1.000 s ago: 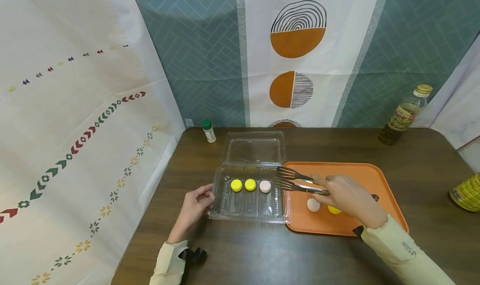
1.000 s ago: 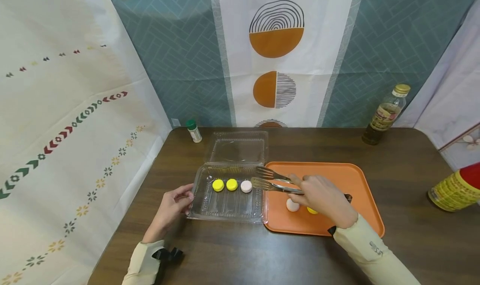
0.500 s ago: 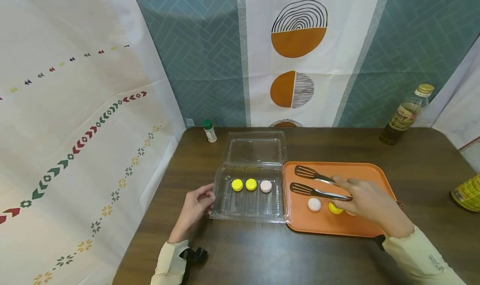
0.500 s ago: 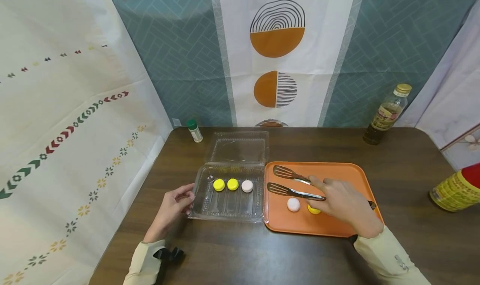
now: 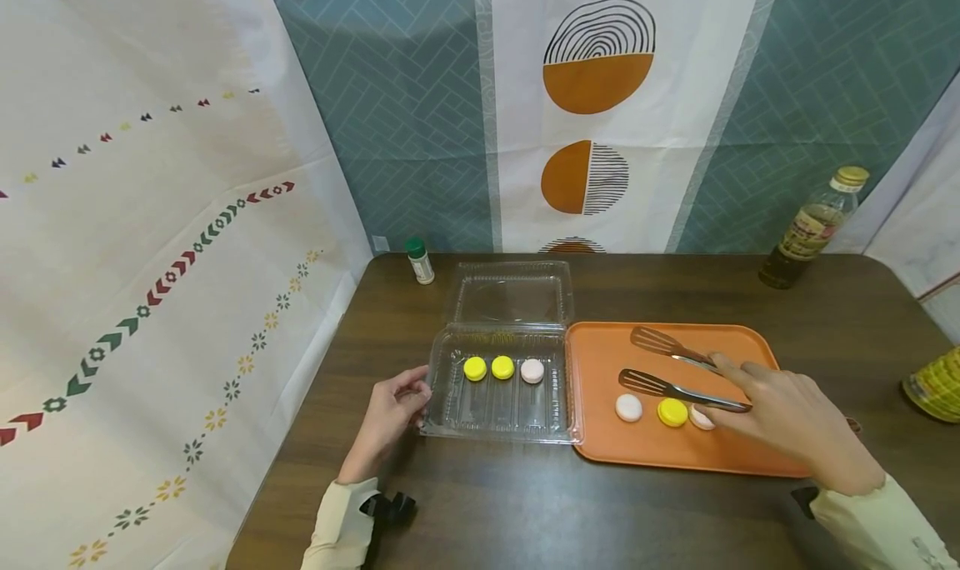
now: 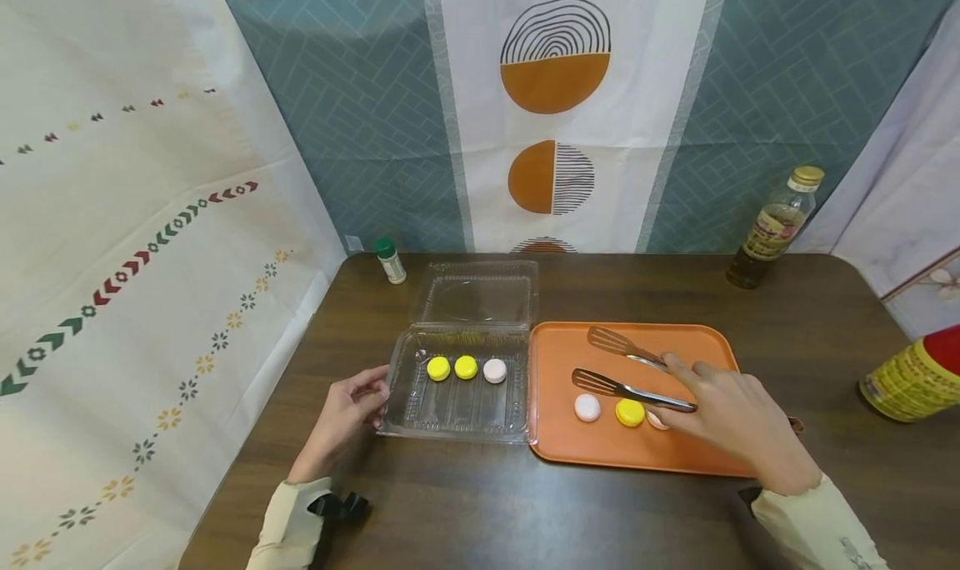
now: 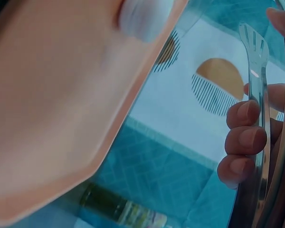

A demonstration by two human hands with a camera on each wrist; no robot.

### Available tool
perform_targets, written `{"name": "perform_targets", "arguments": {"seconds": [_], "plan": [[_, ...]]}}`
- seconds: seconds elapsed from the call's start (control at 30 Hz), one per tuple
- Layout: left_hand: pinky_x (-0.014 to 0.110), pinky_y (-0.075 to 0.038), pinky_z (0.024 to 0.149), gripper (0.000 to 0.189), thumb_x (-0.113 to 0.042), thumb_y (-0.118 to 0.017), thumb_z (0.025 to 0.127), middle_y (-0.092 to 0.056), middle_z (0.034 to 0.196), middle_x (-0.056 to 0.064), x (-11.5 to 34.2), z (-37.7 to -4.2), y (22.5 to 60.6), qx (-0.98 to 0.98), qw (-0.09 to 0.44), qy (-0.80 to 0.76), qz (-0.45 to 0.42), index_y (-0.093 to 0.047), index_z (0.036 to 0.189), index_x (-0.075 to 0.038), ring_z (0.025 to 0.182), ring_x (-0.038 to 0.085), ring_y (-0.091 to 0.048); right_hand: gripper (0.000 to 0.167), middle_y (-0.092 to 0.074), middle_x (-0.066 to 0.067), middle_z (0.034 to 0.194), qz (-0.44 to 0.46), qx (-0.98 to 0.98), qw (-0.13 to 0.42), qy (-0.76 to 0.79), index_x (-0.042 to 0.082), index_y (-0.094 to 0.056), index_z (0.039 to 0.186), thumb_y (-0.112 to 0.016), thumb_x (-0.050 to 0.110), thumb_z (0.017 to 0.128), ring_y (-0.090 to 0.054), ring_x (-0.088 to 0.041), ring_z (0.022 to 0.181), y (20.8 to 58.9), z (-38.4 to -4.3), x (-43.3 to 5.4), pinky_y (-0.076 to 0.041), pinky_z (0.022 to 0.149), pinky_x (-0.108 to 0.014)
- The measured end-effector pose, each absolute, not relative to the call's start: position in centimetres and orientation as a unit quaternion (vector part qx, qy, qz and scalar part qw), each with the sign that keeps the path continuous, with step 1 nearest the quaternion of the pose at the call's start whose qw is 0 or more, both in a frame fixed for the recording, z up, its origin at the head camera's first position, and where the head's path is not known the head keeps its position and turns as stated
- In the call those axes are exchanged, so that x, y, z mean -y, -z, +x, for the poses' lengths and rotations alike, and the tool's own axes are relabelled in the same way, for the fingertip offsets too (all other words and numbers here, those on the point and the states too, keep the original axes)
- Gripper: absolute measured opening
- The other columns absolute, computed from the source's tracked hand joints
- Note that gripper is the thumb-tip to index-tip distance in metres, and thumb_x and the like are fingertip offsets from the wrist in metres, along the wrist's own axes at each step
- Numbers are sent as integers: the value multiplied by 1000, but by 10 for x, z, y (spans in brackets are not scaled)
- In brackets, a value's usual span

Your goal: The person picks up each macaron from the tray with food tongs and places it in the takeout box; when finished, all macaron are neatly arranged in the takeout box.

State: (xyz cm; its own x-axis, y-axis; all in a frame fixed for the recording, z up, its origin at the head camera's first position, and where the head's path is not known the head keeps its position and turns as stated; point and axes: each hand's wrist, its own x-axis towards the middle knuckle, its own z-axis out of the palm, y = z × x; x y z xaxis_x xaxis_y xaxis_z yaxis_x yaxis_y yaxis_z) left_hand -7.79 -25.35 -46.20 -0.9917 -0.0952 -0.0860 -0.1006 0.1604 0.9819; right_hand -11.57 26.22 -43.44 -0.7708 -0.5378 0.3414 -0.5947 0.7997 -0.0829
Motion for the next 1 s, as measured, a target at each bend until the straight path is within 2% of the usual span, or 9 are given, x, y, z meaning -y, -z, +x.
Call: {"name": "perform_targets", "arguments": {"seconds": [0.17,0.27,0.33,0.4,0.6,0.8,1.0], "plan": [[22,-46,49,40,14,-60,92,-61,90,21,254,-77,462,-762,2,-644,-63,-57,132,14,61,14,-54,76,-44,7,66,303,933,171,-89,11,-60,127,-82,60,73,-28,-4,46,439,-112,-274,-27,40,-27],[22,-45,49,39,15,-59,92,-60,90,23,254,-75,462,-762,1,-644,-64,-57,132,14,60,14,-53,74,-43,6,65,320,922,201,-86,13,-58,125,-68,72,81,-26,-3,46,445,-110,-282,-24,39,-25],[22,-45,49,39,15,-59,92,-60,90,22,254,-75,462,-763,1,-643,-65,-57,132,14,60,14,-53,75,-43,6,64,327,916,216,-86,12,-58,124,-55,77,86,-24,-2,44,448,-108,-287,-22,38,-24],[22,-45,49,39,14,-59,92,-60,90,22,254,-75,462,-765,0,-641,-63,-57,131,14,60,14,-53,79,-44,5,64,328,914,223,-83,11,-59,123,-47,80,88,-24,-1,44,450,-106,-292,-22,38,-24],[22,-45,49,40,14,-59,93,-60,91,23,254,-74,461,-766,3,-640,-60,-57,132,14,61,15,-54,85,-42,5,64,321,916,229,-70,6,-63,122,-46,81,87,-22,-2,45,456,-98,-307,-21,38,-24],[23,-45,49,40,14,-58,93,-60,91,22,254,-74,461,-767,3,-639,-56,-55,133,15,62,15,-53,87,-38,7,64,307,928,206,-51,9,-56,129,-38,83,88,-21,-2,44,461,-90,-318,-22,37,-25],[23,-46,48,40,14,-58,93,-60,91,20,254,-76,462,-767,-1,-639,-51,-56,133,14,63,15,-53,81,-38,7,65,287,939,181,-47,11,-59,123,-54,81,83,-26,-4,44,464,-85,-326,-26,37,-28]]}}
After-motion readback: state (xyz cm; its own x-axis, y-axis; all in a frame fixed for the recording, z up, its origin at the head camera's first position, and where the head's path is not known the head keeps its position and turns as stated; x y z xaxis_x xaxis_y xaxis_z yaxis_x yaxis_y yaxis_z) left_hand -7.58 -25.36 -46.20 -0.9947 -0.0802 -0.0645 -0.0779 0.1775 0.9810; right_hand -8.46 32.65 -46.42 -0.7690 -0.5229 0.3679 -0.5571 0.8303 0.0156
